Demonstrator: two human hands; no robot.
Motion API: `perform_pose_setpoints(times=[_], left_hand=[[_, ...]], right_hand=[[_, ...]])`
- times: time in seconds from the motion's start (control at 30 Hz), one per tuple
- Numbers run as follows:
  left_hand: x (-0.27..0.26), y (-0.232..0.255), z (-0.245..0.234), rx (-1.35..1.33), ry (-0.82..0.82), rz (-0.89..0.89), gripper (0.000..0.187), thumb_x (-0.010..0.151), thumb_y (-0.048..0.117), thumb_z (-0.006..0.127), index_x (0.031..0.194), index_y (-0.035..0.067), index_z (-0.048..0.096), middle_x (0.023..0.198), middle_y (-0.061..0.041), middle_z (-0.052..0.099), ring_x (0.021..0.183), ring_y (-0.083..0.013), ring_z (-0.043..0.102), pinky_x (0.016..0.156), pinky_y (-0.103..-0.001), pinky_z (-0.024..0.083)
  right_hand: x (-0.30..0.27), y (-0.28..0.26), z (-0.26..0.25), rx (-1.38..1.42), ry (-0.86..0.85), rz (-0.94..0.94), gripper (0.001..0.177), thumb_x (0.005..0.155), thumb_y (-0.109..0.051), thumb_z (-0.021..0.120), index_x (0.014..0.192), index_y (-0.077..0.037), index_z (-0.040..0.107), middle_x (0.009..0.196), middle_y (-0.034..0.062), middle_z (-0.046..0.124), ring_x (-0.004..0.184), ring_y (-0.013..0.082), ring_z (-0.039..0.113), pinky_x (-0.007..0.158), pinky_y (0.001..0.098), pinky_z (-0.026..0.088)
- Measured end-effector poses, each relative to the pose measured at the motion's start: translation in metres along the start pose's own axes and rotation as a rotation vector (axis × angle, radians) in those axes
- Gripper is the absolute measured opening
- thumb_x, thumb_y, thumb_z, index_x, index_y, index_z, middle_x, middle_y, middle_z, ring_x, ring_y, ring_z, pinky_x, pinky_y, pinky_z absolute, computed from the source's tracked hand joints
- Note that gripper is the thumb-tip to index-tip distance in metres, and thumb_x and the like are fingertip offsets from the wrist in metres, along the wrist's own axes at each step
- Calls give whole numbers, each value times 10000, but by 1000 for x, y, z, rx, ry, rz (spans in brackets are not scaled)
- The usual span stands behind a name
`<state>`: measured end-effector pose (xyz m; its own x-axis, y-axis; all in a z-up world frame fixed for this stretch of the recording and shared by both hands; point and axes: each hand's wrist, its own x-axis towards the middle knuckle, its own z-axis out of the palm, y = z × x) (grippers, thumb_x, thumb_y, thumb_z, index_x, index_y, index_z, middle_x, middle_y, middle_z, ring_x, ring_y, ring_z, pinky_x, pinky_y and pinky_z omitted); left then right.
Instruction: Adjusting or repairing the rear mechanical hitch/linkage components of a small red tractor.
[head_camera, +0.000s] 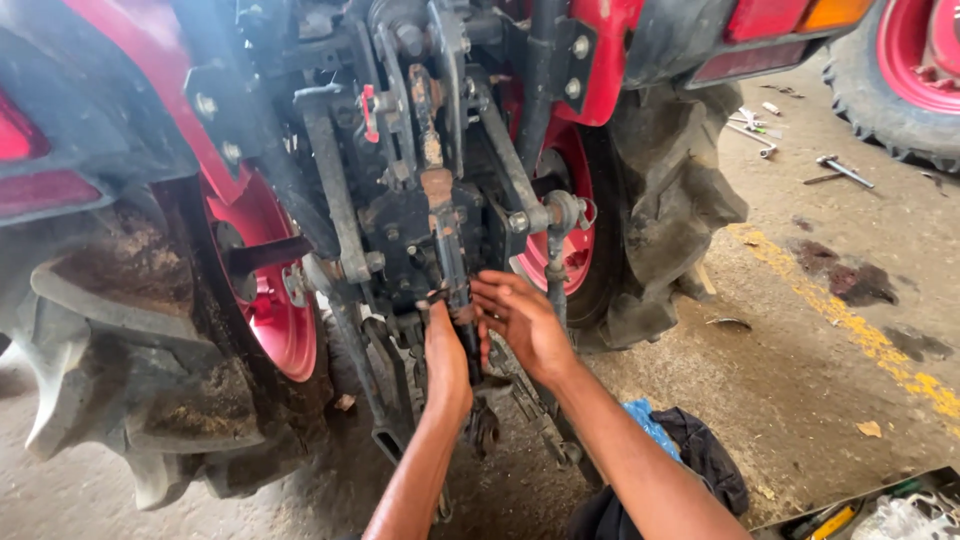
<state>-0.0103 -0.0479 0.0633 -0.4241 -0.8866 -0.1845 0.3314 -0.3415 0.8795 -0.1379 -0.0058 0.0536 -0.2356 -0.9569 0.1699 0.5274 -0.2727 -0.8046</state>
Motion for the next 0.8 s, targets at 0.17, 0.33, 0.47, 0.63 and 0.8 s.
perform_pose_setpoints(times=[0.17, 0.33, 0.47, 0.63, 0.8], left_hand=[[12, 4, -19, -372, -593, -307, 488, 1061, 440, 278, 791, 104, 508, 553, 23, 425, 426, -112, 382, 412, -293, 322], [16, -3, -21, -628, -1012, -411, 402, 1109, 329, 298, 831, 93, 467, 577, 32, 375, 428, -104, 316, 410, -292, 287], [17, -3, -16, -462, -822, -312, 463, 1066, 405, 277, 828, 70, 489, 557, -8, 406, 404, -130, 335, 388, -297, 296], [27, -21, -12, -273, -472, -186, 575, 1050, 529, 262, 845, 67, 536, 570, -58, 506, 407, -182, 426, 389, -328, 349], [24, -35, -15, 249, 80, 94, 681, 1114, 518, 329, 1019, 2, 763, 825, -69, 689, 737, -218, 623, 678, -350, 478]], right_hand=[[-8, -1, -21, 26, 61, -70, 310, 992, -328, 605, 1159, -69, 578, 1179, 130, 705, 1049, 235, 672, 953, 423, 503], [-17, 15, -11, -58, 40, 81, 398, 1024, -456, 538, 1154, -109, 685, 942, 61, 678, 934, 182, 680, 906, 358, 534], [-18, 33, -11, 139, 23, 273, 448, 1020, -582, 480, 888, -159, 548, 676, 59, 618, 563, 203, 625, 519, 328, 498], [-4, 74, -59, 172, 69, 252, 410, 1081, -565, 550, 954, -175, 574, 648, -32, 549, 513, 137, 532, 508, 279, 440], [-29, 18, 14, 62, 75, 400, 463, 879, -519, 597, 1282, -290, 608, 1187, -114, 729, 1105, 67, 672, 967, 303, 517]])
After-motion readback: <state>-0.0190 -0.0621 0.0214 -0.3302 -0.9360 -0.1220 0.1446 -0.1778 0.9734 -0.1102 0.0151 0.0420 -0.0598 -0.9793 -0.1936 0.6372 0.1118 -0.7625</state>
